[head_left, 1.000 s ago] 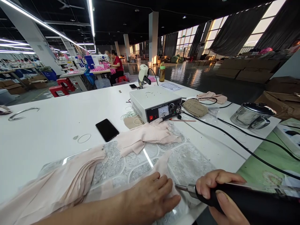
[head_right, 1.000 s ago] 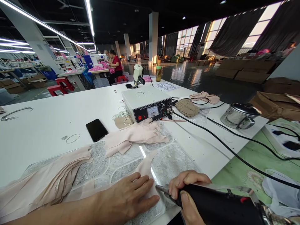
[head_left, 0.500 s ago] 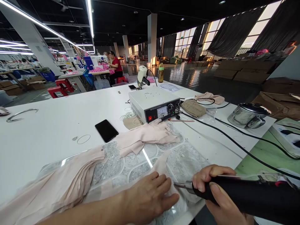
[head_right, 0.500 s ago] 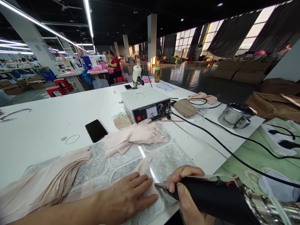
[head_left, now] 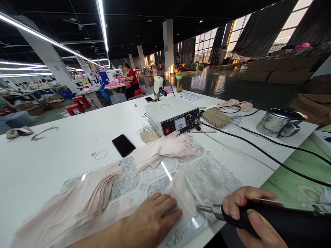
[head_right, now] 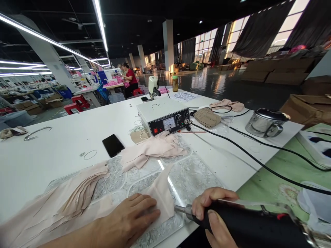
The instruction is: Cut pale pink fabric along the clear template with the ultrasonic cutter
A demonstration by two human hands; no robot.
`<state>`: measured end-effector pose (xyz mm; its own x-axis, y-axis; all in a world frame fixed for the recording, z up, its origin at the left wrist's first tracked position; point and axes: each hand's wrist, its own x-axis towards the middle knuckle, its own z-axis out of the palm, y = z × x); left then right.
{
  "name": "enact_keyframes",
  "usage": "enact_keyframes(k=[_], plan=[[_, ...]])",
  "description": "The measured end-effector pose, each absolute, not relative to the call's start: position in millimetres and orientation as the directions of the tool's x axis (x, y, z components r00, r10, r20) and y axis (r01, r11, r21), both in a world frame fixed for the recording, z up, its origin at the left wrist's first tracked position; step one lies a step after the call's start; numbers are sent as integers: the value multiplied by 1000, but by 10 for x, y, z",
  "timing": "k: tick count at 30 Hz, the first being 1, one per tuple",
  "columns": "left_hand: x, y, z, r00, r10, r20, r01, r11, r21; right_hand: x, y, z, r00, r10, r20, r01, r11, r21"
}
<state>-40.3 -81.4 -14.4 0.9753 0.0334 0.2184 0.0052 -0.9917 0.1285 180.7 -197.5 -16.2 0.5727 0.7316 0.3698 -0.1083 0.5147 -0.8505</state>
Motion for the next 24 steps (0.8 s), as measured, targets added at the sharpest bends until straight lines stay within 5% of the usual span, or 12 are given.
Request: enact_keyframes(k=[9, 16, 24], plan=[[-410, -1089, -356, 945, 29, 327, 38, -999, -20, 1718, -2080, -221, 650, 677, 346, -181, 580, -795], [-372, -1033, -79, 975, 79, 208, 61, -994, 91, 1831, -2138, -378, 433, 855, 285, -235, 412, -880], [-369, -994, -18, 980, 99, 173, 74, -987, 141, 1807, -2116, -226, 451, 837, 310, -255, 454, -854]])
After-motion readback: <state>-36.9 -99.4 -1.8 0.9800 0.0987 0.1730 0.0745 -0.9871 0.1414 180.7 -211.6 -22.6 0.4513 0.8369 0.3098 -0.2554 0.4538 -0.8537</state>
